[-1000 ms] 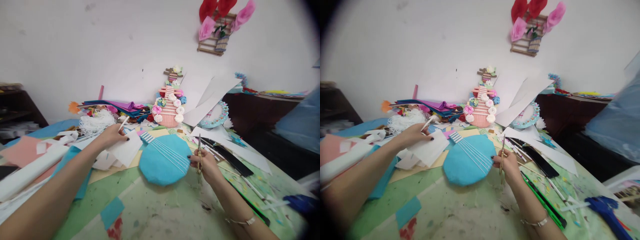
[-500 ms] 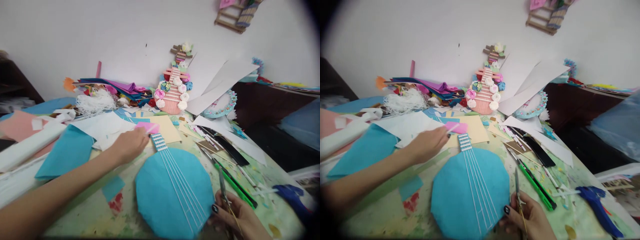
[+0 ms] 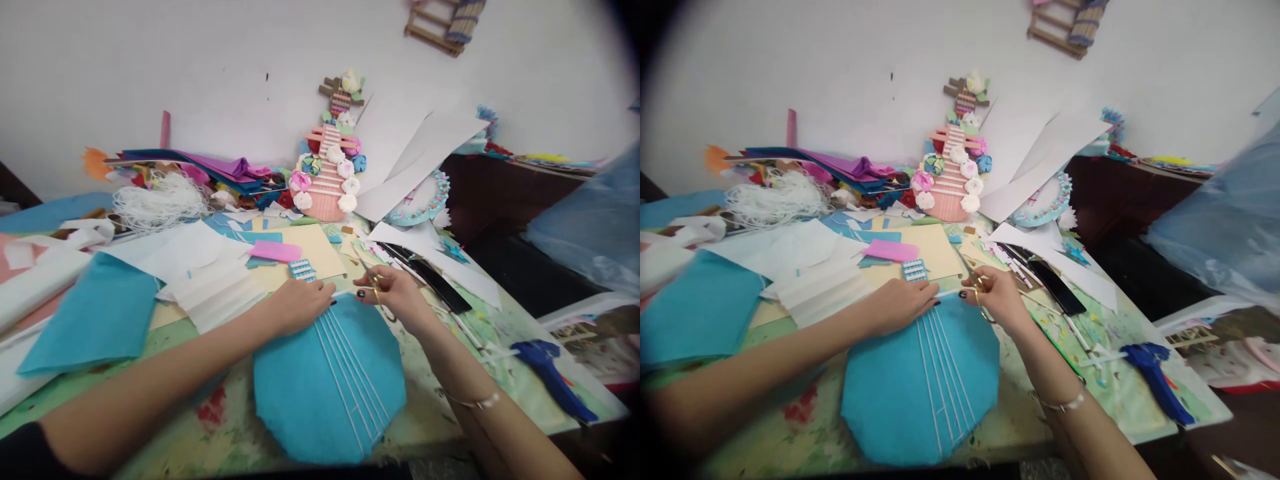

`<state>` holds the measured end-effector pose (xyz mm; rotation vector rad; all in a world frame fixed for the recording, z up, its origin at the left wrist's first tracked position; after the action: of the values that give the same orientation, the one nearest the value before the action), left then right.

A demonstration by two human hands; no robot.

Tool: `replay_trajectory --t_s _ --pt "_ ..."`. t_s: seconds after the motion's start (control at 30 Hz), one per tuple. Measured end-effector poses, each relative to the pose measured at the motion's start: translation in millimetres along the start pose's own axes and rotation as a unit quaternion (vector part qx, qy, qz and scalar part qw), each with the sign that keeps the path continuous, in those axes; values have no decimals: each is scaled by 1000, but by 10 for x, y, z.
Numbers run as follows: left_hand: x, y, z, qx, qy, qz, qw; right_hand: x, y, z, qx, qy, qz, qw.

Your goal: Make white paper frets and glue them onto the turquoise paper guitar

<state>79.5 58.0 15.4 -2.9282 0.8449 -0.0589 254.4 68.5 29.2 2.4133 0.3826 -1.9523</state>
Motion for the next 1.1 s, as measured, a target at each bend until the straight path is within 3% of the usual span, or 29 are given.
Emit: replay_trajectory --t_s 0.1,0.2,0.33,0.4,0.63,0.8,1.1 --pt "-53 16 17 13 55 -4 998 90 -209 145 -63 -12 -3 998" --pt "-208 77 49 20 191 -10 981 168 -297 137 -69 -6 2 998" --pt "-489 214 103 12 416 -72 906 281 -317 41 -72 24 19 997" --pt "-549 272 121 -5 475 -81 876 331 -303 3 -79 23 27 996" --pt "-569 319 86 5 468 -95 878 360 -254 22 -116 20 6 993" --pt "-638 316 133 -6 475 -125 871 419 -256 57 -60 -28 4 998" --pt "-633 284 132 101 424 -67 897 518 -278 87 -50 -63 23 996"
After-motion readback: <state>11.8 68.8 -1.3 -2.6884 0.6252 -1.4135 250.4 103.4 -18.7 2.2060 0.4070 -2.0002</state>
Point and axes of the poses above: each hand's wrist, its own y-axis away from the middle knuckle, its own z-axis out of the palm, x = y × z, the point moved 4 cm from there along -y, towards the middle knuckle, and after that the axes turned 12 degrees about -z, right-handed, at the moved point
